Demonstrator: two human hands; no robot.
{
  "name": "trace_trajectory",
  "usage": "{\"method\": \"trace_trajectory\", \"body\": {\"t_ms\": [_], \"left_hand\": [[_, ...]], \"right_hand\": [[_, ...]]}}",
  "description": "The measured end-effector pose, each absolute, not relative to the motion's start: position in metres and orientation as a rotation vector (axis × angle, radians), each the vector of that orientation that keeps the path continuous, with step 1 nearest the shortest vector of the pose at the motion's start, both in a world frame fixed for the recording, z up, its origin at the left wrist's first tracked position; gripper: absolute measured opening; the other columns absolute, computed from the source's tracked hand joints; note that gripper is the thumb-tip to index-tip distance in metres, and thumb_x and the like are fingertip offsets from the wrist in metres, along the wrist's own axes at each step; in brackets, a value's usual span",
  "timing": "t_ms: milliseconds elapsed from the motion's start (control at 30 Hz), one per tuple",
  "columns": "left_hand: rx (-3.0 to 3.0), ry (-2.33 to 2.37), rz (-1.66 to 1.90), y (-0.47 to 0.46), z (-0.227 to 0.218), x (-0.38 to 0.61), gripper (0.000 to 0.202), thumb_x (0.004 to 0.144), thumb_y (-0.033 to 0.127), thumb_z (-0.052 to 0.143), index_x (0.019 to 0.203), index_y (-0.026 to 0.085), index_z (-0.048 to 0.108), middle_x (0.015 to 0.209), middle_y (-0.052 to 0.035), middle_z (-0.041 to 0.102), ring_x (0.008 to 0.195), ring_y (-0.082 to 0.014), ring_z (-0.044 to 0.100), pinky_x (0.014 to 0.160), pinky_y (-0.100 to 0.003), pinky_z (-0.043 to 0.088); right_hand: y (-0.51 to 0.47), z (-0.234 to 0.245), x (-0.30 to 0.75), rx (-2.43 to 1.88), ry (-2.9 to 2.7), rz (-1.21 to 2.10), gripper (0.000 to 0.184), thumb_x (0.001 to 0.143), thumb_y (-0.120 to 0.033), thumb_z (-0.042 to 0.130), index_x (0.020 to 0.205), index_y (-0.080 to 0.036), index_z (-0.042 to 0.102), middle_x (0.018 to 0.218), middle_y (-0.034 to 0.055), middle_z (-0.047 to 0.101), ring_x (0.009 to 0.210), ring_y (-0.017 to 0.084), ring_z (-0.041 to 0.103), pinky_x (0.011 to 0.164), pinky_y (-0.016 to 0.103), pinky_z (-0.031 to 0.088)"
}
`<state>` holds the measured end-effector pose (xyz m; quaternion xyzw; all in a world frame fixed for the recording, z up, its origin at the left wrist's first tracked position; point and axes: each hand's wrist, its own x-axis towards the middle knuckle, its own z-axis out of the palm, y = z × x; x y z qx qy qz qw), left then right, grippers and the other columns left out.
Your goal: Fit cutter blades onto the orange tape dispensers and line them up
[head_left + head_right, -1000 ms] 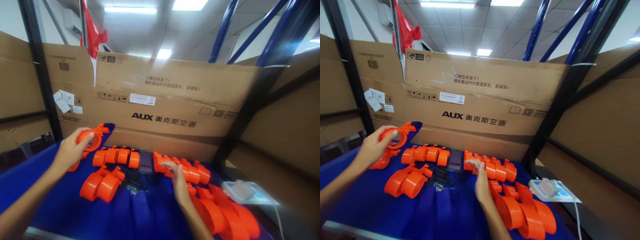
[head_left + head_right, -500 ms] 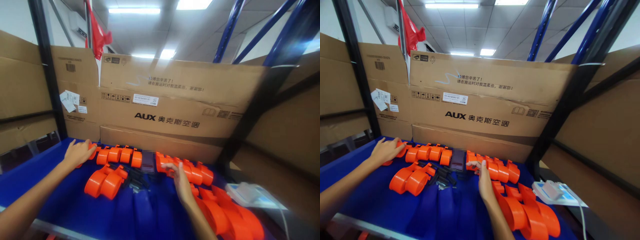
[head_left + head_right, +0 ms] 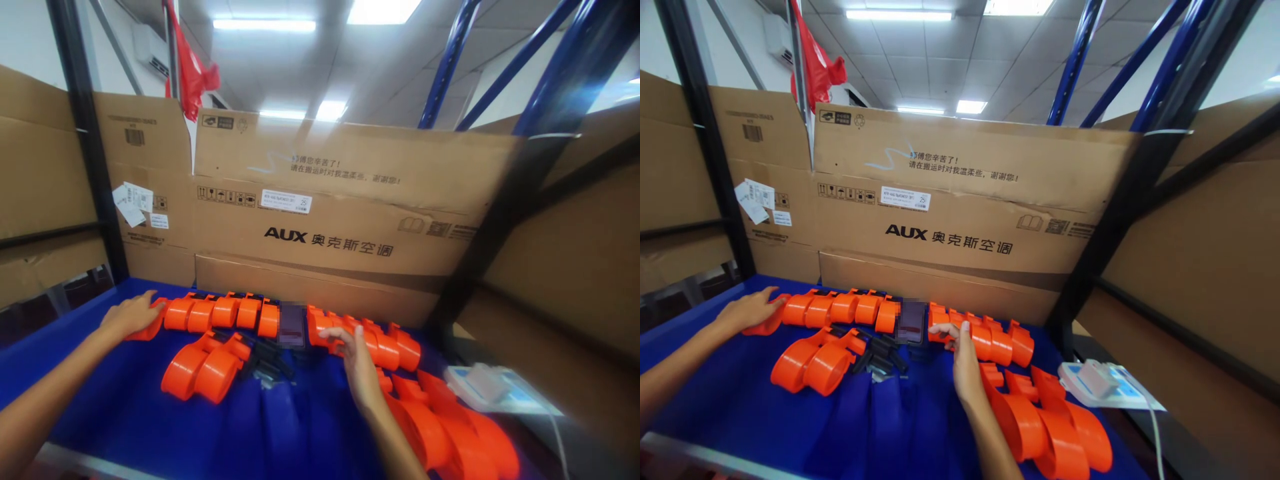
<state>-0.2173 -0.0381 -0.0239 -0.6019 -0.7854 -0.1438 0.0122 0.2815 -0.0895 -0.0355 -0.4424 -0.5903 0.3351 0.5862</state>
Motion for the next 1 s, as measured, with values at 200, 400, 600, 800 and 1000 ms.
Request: {"method": "trace_trajectory", "body": {"t_ms": [200, 400, 600, 800, 1000], "left_hand": [[-1.903, -2.487, -0.365, -0.041, -0.028, -0.217, 0.058, 0.085, 0.060, 0.049, 0.120, 0.017, 0.064, 0.089, -0.0115, 0.076, 0.089, -0.0368, 0.071, 0.070, -0.034, 0.045], [-1.768, -2.482, -0.351, -0.042, 0.004, -0.217, 0.080, 0.088, 0.069, 0.039, 0.143, 0.012, 0.044, 0.107, -0.0214, 0.072, 0.100, -0.0444, 0.067, 0.074, -0.041, 0.048], [-1.785, -2.231, -0.728, -0.069, 0.052, -0.139, 0.086, 0.084, 0.080, 0.037, 0.150, 0.024, 0.039, 0.097, -0.0129, 0.076, 0.089, -0.0389, 0.071, 0.074, -0.042, 0.050], [-2.482, -1.765, -1.199, -0.105, 0.029, -0.005, 0.069, 0.083, 0.056, 0.063, 0.147, 0.036, 0.046, 0.119, -0.0045, 0.075, 0.105, -0.0356, 0.070, 0.088, -0.042, 0.050], [-2.860, -1.449, -1.535, -0.124, -0.002, 0.062, 0.066, 0.076, 0.036, 0.076, 0.138, 0.044, 0.056, 0.119, -0.0006, 0.075, 0.105, -0.0358, 0.070, 0.094, -0.044, 0.050]], "right_hand": [[-0.090, -0.036, 0.282, -1.003, -1.398, 0.804, 0.076, 0.095, -0.073, 0.020, 0.084, -0.022, 0.075, 0.095, 0.0063, 0.075, 0.096, 0.027, 0.064, 0.075, 0.035, 0.046], [-0.088, -0.038, 0.282, -1.009, -1.424, 0.766, 0.079, 0.094, -0.075, 0.019, 0.080, -0.022, 0.076, 0.090, 0.0070, 0.075, 0.090, 0.026, 0.064, 0.073, 0.035, 0.046], [-0.095, -0.034, 0.275, -1.048, -1.448, 0.700, 0.064, 0.093, -0.072, 0.037, 0.083, -0.021, 0.075, 0.085, 0.0069, 0.074, 0.085, 0.026, 0.066, 0.079, 0.037, 0.049], [-0.102, -0.029, 0.265, -0.950, -1.489, 0.799, 0.048, 0.093, -0.060, 0.052, 0.113, -0.019, 0.070, 0.080, 0.0046, 0.073, 0.069, 0.019, 0.063, 0.065, 0.031, 0.050], [-0.100, -0.033, 0.268, -1.023, -1.335, 0.922, 0.043, 0.088, -0.060, 0.060, 0.092, -0.018, 0.070, 0.056, -0.0006, 0.063, 0.045, 0.013, 0.048, 0.043, 0.024, 0.036]]}}
